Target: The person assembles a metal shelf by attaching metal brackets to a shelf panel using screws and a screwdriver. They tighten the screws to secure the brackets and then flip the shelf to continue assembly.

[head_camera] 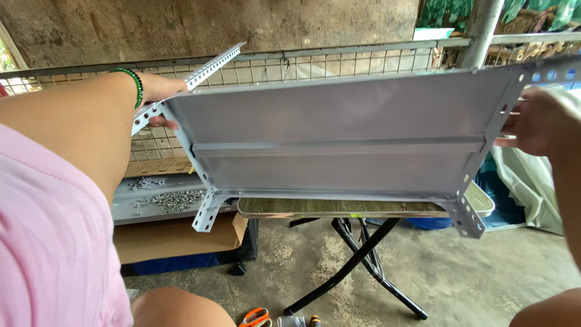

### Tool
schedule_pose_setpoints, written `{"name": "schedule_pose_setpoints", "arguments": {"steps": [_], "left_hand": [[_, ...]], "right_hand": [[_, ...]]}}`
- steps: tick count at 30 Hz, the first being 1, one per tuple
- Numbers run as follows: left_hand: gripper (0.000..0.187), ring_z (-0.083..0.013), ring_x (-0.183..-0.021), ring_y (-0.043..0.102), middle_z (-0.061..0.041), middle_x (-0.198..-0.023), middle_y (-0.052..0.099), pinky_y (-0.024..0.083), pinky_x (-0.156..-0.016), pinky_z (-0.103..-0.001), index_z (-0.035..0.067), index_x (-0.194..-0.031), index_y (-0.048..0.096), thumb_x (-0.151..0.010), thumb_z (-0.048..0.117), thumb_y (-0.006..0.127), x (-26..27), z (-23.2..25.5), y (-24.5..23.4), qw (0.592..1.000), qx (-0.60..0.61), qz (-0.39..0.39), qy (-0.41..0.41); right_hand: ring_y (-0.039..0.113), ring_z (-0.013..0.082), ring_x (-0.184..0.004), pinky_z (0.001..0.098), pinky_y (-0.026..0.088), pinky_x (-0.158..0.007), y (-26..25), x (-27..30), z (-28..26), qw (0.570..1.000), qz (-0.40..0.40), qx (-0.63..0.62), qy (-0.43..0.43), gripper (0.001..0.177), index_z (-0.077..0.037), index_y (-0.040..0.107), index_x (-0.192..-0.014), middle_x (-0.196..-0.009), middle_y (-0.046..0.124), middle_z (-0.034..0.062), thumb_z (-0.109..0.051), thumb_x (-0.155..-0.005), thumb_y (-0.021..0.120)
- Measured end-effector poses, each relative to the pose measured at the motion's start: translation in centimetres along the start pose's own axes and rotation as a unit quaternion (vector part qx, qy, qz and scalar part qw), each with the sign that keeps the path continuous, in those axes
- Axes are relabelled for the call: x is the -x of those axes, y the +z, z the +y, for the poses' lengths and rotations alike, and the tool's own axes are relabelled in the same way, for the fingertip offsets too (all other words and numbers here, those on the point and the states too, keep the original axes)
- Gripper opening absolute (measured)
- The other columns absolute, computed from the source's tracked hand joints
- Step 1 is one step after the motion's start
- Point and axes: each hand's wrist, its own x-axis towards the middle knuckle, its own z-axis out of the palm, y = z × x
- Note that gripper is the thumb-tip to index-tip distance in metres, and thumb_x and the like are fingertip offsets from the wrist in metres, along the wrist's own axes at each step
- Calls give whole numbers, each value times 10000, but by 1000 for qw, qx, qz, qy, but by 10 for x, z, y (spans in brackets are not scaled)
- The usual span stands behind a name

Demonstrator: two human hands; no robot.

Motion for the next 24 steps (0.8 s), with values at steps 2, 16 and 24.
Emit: {"name": "schedule_pose_setpoints", "arguments": {"steps": [2, 16, 24], "left_hand": [[402, -256, -801, 741, -141, -1177, 707, 558, -490, -301, 126, -1196, 668, -947, 436, 609, 13, -2, -3, 999, 34, -23, -13], [300, -300, -804, 739, -195, -1150, 690, 619, -547, -315, 89, -1191, 602, -938, 248, 576, 48, -28, 5, 994, 108, -12, 14], [462, -379, -820, 777, -296, -1068, 751, 644, -654, -403, -49, -1129, 687, -889, 338, 610, 88, -42, -3, 992, 66, -88, -62]], "right_hand": [[388, 379, -1490, 732, 301, -1143, -9, -2, -11, 1000, -25, 5, 10, 553, -120, 433, -1506, -1564, 467, 141, -465, -1088, 323], [401, 487, -1446, 850, 348, -1048, -44, 51, -45, 996, -67, 25, 55, 649, -19, 440, -1503, -1539, 455, 288, -429, -1001, 477], [556, 653, -1231, 806, 454, -1048, -93, -1, -10, 976, -189, 29, 106, 893, 16, 467, -1530, -1454, 527, 438, -649, -933, 493]]}}
